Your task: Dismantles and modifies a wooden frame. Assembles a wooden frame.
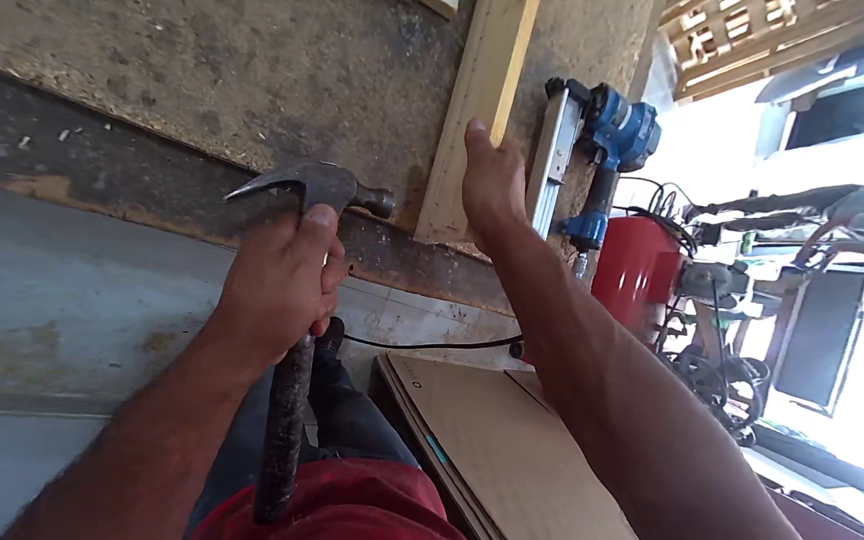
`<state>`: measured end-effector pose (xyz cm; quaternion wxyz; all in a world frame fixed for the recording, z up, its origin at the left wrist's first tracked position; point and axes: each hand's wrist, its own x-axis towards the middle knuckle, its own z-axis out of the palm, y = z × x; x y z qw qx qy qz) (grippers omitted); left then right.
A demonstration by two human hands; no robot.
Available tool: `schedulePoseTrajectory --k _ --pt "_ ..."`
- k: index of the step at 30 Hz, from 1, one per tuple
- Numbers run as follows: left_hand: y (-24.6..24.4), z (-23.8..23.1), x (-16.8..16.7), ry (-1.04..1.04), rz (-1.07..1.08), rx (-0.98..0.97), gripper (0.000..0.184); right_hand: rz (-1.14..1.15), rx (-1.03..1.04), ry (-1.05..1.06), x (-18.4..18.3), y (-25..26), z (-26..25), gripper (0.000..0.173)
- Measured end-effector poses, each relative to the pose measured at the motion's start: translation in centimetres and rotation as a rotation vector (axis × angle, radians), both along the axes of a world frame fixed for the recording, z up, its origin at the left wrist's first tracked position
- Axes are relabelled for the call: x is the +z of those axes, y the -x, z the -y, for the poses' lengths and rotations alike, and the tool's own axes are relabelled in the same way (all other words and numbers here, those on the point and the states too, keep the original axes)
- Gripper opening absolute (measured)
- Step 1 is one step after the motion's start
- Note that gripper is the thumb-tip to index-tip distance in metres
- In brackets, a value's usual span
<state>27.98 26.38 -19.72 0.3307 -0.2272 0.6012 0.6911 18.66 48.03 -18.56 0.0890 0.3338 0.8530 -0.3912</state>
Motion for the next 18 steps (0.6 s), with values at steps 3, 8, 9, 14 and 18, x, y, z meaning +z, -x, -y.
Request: schedulePoseTrajectory --k 3,8,9,14,18 --pt "0.1 0.0 -0.3 -0.001 0.028 0.069 0.048 0.063 0.022 -0.082 0.4 0.3 0.3 0.05" --pt "0.4 -4.4 0.7 -0.084 0.047 -0.12 0.05 0.09 -0.005 -0.139 0.6 0.2 0.3 0.05" --pt "0.7 -4.6 1.0 -0.084 0.055 -0.137 0.05 0.081 -0.003 -0.128 0.6 0.2 0.2 0.05" --pt "1.9 -1.5 0.6 -0.017 0.054 0.064 0.048 0.055 0.009 -0.11 0.5 0.3 0.2 0.049" --pt "0.9 -1.8 0.7 -0.027 0.078 0.138 0.05 0.066 -0.004 -0.129 0.4 0.3 0.3 0.055"
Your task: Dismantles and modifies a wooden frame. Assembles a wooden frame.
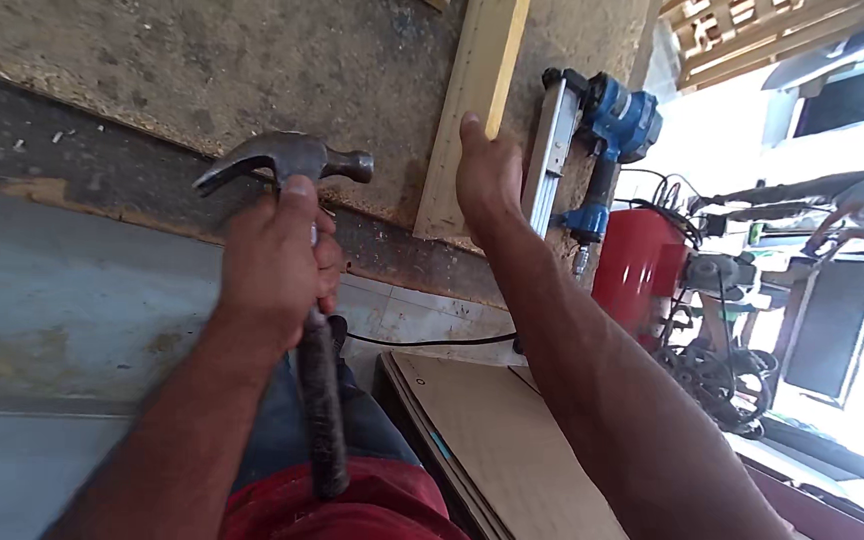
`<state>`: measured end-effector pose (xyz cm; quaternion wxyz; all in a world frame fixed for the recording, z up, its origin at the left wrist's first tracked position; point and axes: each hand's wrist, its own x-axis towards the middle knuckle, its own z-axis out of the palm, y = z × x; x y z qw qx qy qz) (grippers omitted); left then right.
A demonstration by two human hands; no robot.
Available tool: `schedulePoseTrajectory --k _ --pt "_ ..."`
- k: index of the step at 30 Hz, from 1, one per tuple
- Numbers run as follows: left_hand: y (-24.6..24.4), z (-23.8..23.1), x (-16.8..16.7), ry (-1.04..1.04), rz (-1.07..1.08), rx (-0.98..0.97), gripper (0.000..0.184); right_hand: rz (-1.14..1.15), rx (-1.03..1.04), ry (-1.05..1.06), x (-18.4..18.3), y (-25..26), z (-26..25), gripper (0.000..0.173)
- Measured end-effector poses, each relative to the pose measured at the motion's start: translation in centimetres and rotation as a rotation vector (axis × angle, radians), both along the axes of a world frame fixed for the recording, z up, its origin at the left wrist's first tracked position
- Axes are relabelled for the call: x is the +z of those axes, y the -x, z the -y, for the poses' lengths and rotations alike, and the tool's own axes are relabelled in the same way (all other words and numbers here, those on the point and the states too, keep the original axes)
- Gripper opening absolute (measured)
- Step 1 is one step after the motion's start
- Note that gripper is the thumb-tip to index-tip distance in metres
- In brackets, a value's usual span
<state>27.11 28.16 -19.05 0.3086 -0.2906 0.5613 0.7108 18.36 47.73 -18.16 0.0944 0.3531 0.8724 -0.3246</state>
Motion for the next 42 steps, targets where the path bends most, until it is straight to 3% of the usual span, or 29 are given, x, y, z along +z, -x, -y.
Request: schedulePoseTrajectory --k 4,11,17,26,31,38,42 --pt "-1.7 -3.1 0.4 -0.093 0.014 -0.209 0.05 -0.004 -0.016 0.024 -0.1 -0.1 -0.4 0.06" --pt "-0.5 1.3 -0.3 0.017 -0.014 0.039 0.051 -0.012 -0.007 0.014 -0.1 0.3 0.3 0.06" --pt "-1.1 -3.8 0.2 -0.056 -0.069 -0.27 0.05 0.001 -0.01 -0.02 0.0 -0.3 -0.4 0.061" --pt "-0.8 0.3 0.3 0.033 -0.051 -0.023 0.048 -0.009 0.003 0.009 -0.1 0.2 0.0 0.06" --pt "-1.1 -3.7 0.1 -0.052 -0.075 -0.29 0.051 0.001 0.001 -0.015 0.0 0.0 -0.7 0.062" --pt "1.1 1.5 0.1 -0.006 -0.029 -0.05 0.049 0.013 0.014 -0.015 -0.1 0.6 0.0 0.064" --pt "0.1 -2.8 0.3 -0.125 0.013 -0.173 0.049 0.027 0.016 -0.046 0.5 0.5 -0.3 0.064"
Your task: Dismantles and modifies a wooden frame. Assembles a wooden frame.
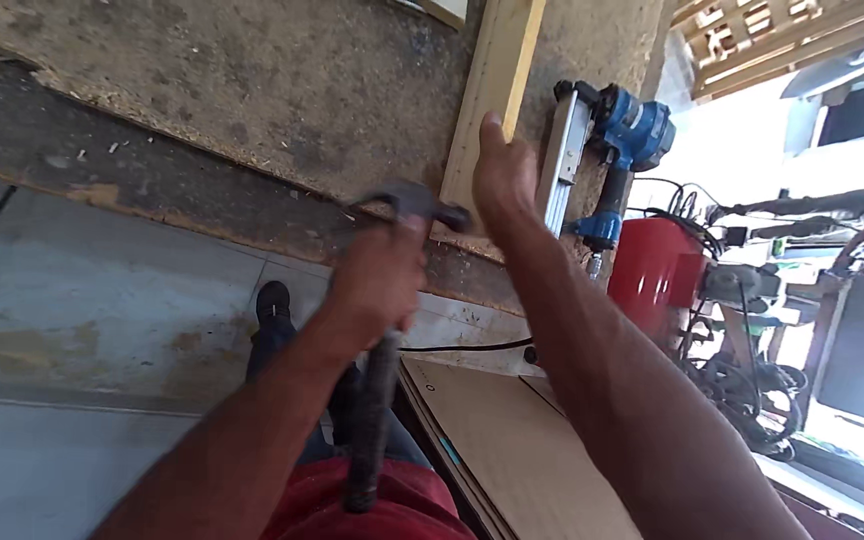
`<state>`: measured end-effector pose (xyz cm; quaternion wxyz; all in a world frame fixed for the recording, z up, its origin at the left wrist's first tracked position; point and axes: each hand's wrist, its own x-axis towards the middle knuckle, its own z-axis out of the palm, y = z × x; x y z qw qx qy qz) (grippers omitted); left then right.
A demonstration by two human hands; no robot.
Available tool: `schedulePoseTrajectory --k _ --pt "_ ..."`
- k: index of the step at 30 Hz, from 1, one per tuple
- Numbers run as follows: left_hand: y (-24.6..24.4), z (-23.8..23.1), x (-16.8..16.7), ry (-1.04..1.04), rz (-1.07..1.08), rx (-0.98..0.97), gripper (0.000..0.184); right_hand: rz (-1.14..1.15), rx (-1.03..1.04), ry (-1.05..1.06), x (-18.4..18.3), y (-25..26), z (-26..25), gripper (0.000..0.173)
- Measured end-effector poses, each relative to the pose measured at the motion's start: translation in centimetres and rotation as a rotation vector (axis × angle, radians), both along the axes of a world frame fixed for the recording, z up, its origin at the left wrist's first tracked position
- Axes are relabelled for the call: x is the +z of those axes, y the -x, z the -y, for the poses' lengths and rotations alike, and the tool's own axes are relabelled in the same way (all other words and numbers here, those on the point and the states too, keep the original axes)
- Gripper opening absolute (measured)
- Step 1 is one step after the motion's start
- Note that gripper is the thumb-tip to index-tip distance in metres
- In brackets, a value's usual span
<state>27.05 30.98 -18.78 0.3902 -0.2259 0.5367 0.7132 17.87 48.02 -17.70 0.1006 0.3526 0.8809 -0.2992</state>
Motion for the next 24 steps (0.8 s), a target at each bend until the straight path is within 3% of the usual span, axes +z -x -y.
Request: schedulePoseTrajectory --k 3,8,12,15,17,19,21,24 --pt "0.3 -0.2 0.6 -0.016 -0.045 -0.114 0.049 0.01 0.018 0.003 -0.2 -0.1 -0.8 0.066" --pt "1.0 2.8 0.0 0.074 -0.039 0.032 0.05 -0.013 0.012 0.022 -0.4 0.1 -1.0 0.065" --pt "-0.3 -1.2 0.0 -0.017 -0.008 0.003 0.049 -0.012 0.012 0.022 -0.4 0.1 -1.0 0.064" --pt "-0.2 -0.9 1.0 -0.038 -0.035 -0.087 0.05 0.007 0.013 0.029 0.1 -0.6 -1.2 0.066" --pt "-0.3 1.5 1.0 0.082 -0.128 -0.092 0.054 0.001 0.041 0.084 1.1 -1.6 -1.1 0.067" --pt "1.9 4.2 0.2 0.339 -0.315 -0.14 0.049 -0.02 0.07 0.115 1.2 -0.6 -0.9 0.069" --pt "4.3 5.6 0.8 0.653 -0.458 -0.292 0.045 0.031 0.069 0.084 0.7 -0.5 -1.2 0.069" --pt "8.8 5.9 1.6 0.933 -0.627 -0.512 0.044 0.077 0.06 0.062 1.0 -0.6 -1.0 0.069"
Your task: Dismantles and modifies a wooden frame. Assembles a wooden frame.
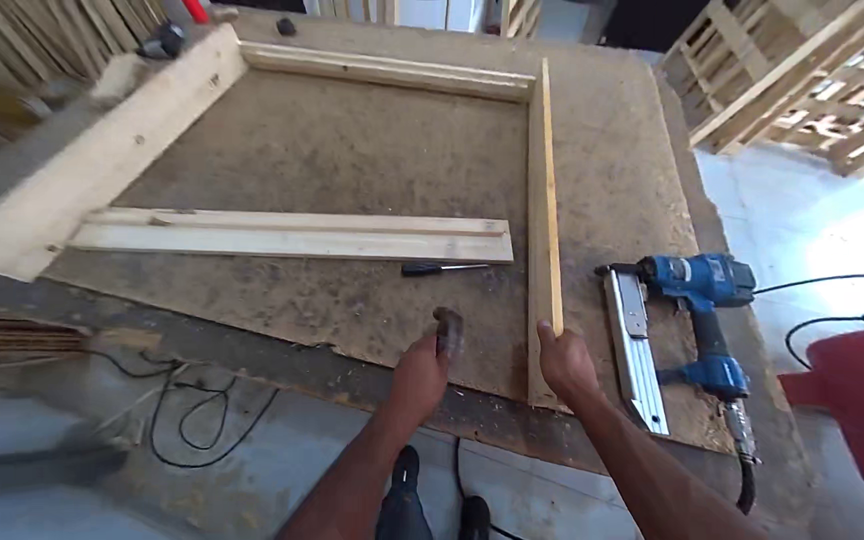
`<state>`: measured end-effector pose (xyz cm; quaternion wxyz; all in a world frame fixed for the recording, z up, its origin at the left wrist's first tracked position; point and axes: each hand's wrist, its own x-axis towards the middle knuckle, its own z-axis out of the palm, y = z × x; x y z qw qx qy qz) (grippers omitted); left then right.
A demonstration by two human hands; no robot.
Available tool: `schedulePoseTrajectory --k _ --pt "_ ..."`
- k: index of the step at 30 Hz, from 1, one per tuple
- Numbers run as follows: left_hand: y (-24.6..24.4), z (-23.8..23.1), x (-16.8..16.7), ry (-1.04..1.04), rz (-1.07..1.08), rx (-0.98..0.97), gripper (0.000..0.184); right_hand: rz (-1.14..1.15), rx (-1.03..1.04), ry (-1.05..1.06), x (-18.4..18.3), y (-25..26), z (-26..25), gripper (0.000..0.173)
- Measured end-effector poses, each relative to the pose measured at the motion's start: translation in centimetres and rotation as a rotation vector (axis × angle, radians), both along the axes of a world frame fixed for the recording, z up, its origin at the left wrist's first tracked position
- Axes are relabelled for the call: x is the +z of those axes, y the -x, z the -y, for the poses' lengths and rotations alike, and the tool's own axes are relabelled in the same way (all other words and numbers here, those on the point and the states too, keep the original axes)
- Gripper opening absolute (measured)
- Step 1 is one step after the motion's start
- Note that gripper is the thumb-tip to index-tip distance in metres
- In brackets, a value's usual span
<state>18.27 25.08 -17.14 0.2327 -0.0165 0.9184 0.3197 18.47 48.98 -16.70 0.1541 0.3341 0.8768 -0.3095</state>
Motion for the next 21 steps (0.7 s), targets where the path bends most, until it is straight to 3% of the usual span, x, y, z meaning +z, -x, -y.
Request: schedulePoseTrajectory --k 5,7,10,13,16,18,20,21 --pt "7.4 1.1 -3.6 0.243 -0.093 -0.443 0.041 0.027 -0.01 0.009 0.8 0.2 0.2 0.066" --pt "9.9 2.1 -4.4 0.193 -0.153 -0.507 0.047 0.044 -0.03 0.026 0.9 0.2 0.3 0.065" --pt "15.5 2.5 -5.2 0.288 -0.339 -0.525 0.054 0.071 -0.071 0.022 0.8 0.2 0.4 0.068" --pt "19.1 1.1 -6.2 0.441 -0.447 -0.59 0.043 0.064 -0.043 -0.212 0.3 0.0 0.7 0.079" --pt "18.8 0.8 -5.2 0.524 -0.389 -0.673 0.039 -0.175 -0.045 -0.496 0.4 -1.9 2.8 0.089" --pt "16.2 1.6 -2.3 0.295 -0.24 -0.612 0.045 -0.356 -0.037 -0.52 3.0 -5.1 5.5 0.086" --pt "10.9 2.5 0.9 -0.079 -0.093 -0.535 0.051 -0.449 -0.044 -0.241 5.7 -8.8 8.4 0.069" --pt "7.0 2.4 2.1 -0.301 0.035 -0.503 0.051 -0.438 -0.057 0.021 6.3 -10.6 9.5 0.067"
